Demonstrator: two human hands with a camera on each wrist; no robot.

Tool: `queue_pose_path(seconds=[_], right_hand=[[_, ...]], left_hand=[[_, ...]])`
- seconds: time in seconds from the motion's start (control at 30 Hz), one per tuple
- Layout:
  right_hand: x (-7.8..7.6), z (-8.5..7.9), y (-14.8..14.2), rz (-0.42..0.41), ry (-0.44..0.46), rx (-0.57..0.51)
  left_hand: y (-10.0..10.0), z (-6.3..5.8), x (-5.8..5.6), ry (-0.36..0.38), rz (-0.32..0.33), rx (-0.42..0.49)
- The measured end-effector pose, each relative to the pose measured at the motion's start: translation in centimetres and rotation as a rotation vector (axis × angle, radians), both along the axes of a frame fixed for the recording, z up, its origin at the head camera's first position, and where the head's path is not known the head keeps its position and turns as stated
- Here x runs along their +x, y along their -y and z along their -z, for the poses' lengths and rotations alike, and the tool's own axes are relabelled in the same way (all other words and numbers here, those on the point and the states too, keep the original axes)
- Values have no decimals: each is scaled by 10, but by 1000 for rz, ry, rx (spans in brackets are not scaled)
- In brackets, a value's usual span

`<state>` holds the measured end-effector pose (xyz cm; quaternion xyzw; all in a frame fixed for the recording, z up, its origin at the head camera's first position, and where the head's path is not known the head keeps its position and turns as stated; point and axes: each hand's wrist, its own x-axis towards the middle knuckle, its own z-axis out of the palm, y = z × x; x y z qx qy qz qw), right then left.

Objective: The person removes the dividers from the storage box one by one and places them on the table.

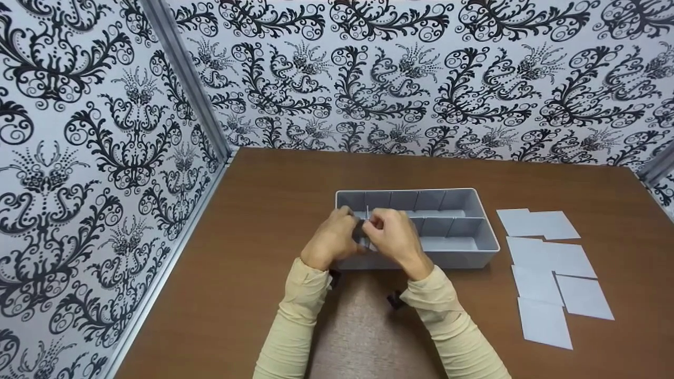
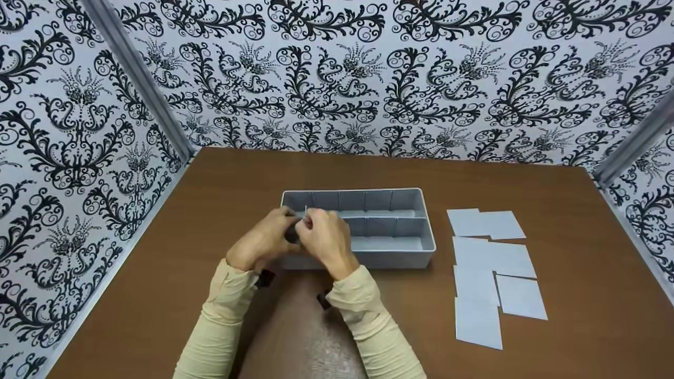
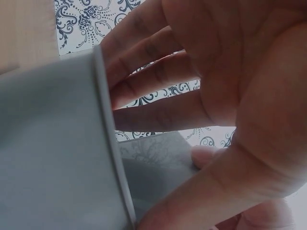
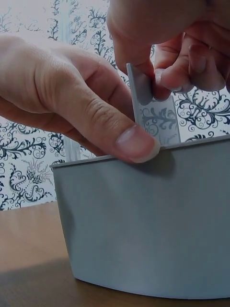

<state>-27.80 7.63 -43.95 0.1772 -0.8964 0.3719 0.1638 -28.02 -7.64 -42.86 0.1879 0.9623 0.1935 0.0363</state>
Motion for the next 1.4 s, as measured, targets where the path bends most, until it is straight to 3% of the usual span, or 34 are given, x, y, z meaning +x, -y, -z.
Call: queue_pose_path(seconds=[0.4,0.63,0.87,1.07,1.4], right_hand=[[0,-5,-3,3,-74,-50],[0,-8,-3,12,-125,-101],[3,-16,-7,27,-149,-150],[4,-21,-14,33,-126,-171],[8,-14,-35,90,-120,-153]], left_hand=[[-3,-2,1,9,-2,3],[-4,-3,2,-61,21,-5],[-5,-5,3,-29,2,-11],[-5,-4,3,-31,-3,-12],[-2,-3,2,-17,0,-42]])
